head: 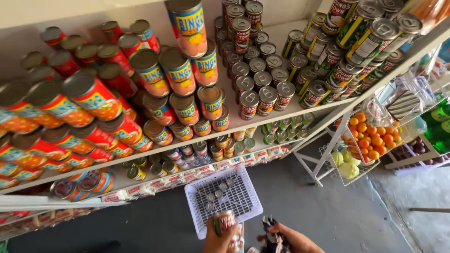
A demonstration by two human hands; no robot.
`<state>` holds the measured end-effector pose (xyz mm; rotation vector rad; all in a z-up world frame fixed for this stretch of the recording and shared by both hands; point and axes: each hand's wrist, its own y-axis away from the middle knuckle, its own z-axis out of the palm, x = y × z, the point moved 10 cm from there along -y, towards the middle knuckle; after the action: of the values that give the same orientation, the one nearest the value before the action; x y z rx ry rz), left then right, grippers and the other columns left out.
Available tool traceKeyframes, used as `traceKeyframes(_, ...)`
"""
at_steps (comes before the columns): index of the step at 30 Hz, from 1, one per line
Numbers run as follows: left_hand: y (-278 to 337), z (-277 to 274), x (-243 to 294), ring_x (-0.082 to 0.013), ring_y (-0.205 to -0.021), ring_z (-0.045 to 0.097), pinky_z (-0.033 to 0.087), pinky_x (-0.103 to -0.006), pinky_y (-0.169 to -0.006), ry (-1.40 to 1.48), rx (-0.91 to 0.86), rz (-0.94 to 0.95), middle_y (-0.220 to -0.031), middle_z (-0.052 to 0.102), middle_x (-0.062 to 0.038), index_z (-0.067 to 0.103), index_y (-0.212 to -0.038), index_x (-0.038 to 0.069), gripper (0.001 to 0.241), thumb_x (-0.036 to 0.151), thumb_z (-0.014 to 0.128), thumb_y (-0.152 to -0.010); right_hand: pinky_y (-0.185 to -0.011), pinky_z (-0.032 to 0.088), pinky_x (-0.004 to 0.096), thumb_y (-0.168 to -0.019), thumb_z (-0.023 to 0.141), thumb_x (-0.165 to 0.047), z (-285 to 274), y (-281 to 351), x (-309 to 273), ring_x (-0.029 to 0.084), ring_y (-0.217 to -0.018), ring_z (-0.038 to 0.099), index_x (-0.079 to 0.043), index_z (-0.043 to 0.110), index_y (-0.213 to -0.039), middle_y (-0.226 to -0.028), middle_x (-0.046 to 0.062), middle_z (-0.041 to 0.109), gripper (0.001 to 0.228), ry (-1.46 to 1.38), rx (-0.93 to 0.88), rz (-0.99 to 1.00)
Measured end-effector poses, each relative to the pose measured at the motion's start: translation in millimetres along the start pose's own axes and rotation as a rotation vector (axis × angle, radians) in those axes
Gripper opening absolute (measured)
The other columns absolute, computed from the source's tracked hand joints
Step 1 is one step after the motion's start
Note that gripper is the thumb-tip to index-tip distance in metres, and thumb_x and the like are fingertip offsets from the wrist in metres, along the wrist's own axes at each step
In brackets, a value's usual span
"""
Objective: Wiping canned goods with a cloth and restocking them on the shelf.
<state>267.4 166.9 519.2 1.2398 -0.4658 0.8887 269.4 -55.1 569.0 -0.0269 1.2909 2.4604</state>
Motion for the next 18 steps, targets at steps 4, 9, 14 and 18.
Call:
traceKeyframes(4, 25, 49, 128, -0.0226, -0.084, 0.072, 0.06, -0.04, -0.066, -0.022, 0.042, 0.026, -0.102, 0.07, -0.013, 0.053, -0.128, 0.009, 0.059, 0.018, 0.082, -0.077, -0.09, 0.06, 0.036, -0.084, 0.073, -0.025, 54, 41, 15, 0.026, -0.093, 0.076, 0.005, 0.066, -0.132, -0.107, 0.019, 0.077, 0.057, 0.007, -0.182, 0.03)
traceKeyframes(9, 16, 87, 176, -0.0149, -0.09, 0.069, 0.06, -0.0337, -0.072, 0.09, -0.129, 0.15, -0.107, 0.068, -0.006, 0.054, -0.13, 0.009, 0.05, 0.021, 0.076, -0.086, -0.09, 0.054, 0.032, -0.079, 0.078, -0.018, 57, 90, -98, 0.015, -0.099, 0.07, -0.017, 0.042, -0.143, -0.113, 0.005, 0.075, 0.073, 0.523, 0.244, -0.557)
traceKeyframes(14, -7, 129, 184, -0.016, -0.092, 0.067, 0.059, -0.0348, -0.077, 0.135, -0.321, 0.073, -0.108, 0.067, -0.006, 0.058, -0.129, 0.009, 0.045, 0.035, 0.07, -0.094, -0.085, 0.054, 0.035, -0.083, 0.074, -0.019, 100, 151, -159, 0.017, -0.095, 0.066, -0.016, 0.053, -0.132, -0.104, 0.006, 0.072, 0.054, 0.697, 0.547, -0.964)
traceKeyframes(18, -28, 165, 193, -0.0193, -0.094, 0.067, 0.058, -0.0371, -0.08, 0.31, -0.448, 0.052, -0.107, 0.065, -0.008, 0.055, -0.129, 0.01, 0.053, 0.055, 0.049, -0.103, -0.095, 0.055, 0.034, -0.07, 0.067, -0.009, 217, 200, -171, 0.026, -0.113, 0.068, -0.016, 0.07, -0.125, -0.12, 0.01, 0.07, 0.056, 1.123, 0.599, -1.46)
